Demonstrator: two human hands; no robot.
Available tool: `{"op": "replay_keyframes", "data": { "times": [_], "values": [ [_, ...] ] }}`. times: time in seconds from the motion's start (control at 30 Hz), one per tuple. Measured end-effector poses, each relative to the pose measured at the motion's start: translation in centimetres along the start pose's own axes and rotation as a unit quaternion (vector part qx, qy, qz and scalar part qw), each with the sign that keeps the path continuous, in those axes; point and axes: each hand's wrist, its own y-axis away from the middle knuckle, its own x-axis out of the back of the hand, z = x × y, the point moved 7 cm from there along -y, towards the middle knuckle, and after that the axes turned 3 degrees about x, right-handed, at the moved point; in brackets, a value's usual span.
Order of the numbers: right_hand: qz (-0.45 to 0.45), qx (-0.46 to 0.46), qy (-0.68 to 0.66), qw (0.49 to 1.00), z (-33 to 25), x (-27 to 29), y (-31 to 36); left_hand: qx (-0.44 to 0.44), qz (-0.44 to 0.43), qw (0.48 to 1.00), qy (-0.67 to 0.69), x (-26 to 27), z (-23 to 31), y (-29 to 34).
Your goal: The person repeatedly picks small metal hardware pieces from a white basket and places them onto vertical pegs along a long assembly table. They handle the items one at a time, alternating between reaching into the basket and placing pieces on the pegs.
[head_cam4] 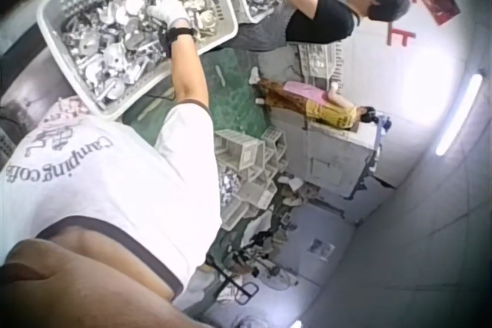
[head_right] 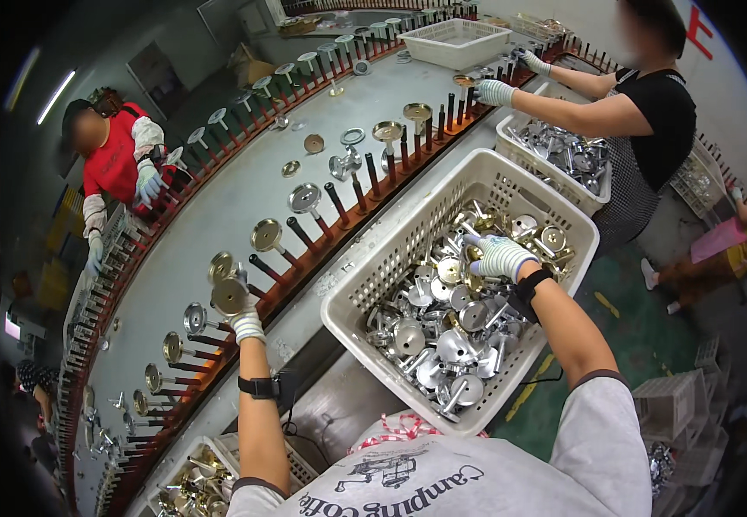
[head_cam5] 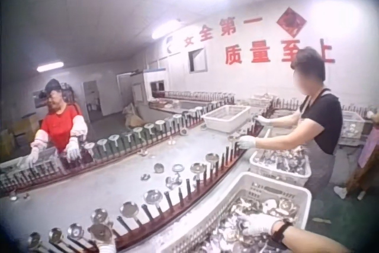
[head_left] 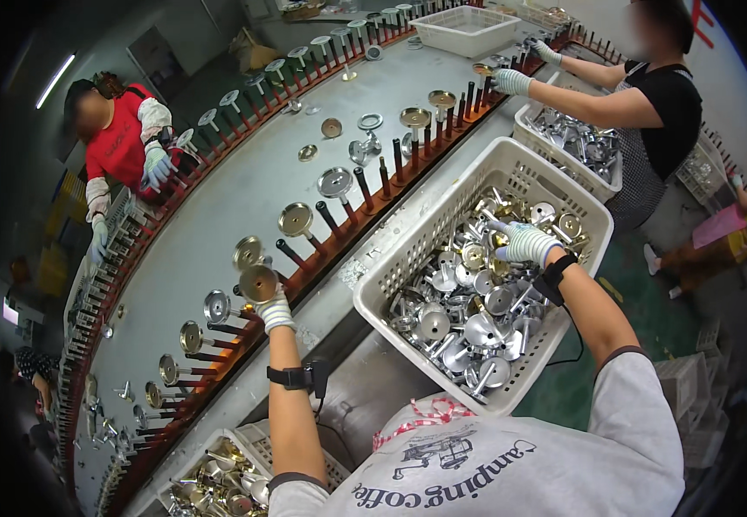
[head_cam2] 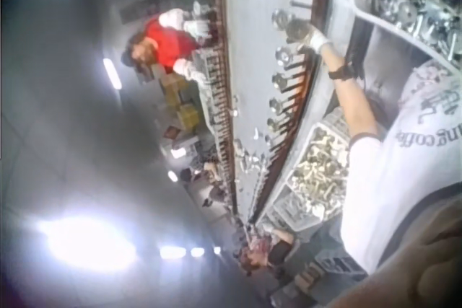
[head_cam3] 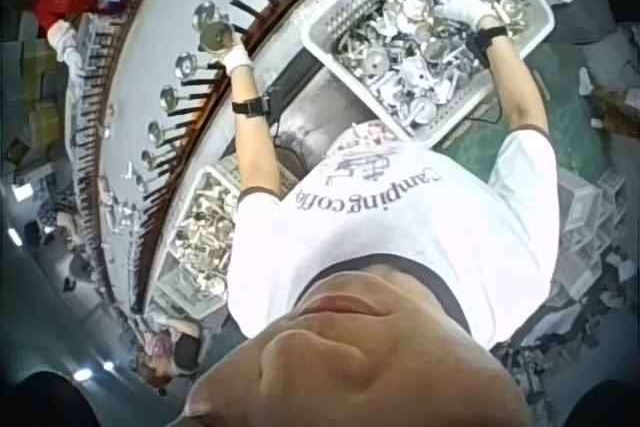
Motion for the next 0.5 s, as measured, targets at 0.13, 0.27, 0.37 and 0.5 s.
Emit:
{"op": "replay_keyframes", "data": {
  "times": [0.13, 0.27, 0.37, 0.5],
  "values": [
    [-0.007, 0.096, -0.142, 0.985, 0.8, -2.4, 0.3, 0.066, -0.021, 0.964, 0.257, 2.5, -2.3, 0.5],
    [-0.055, 0.077, -0.264, 0.960, -2.2, -3.3, 1.6, 0.188, 0.025, 0.750, 0.633, 1.9, -8.2, 3.8],
    [-0.036, 0.153, -0.431, 0.889, -7.4, 0.2, 4.6, 0.205, -0.015, 0.858, 0.471, 6.3, 2.2, 7.6],
    [-0.019, 0.182, -0.719, 0.670, -12.4, 1.8, 4.5, 0.152, -0.221, 0.820, 0.505, 6.4, 11.0, 7.9]
  ]
}}
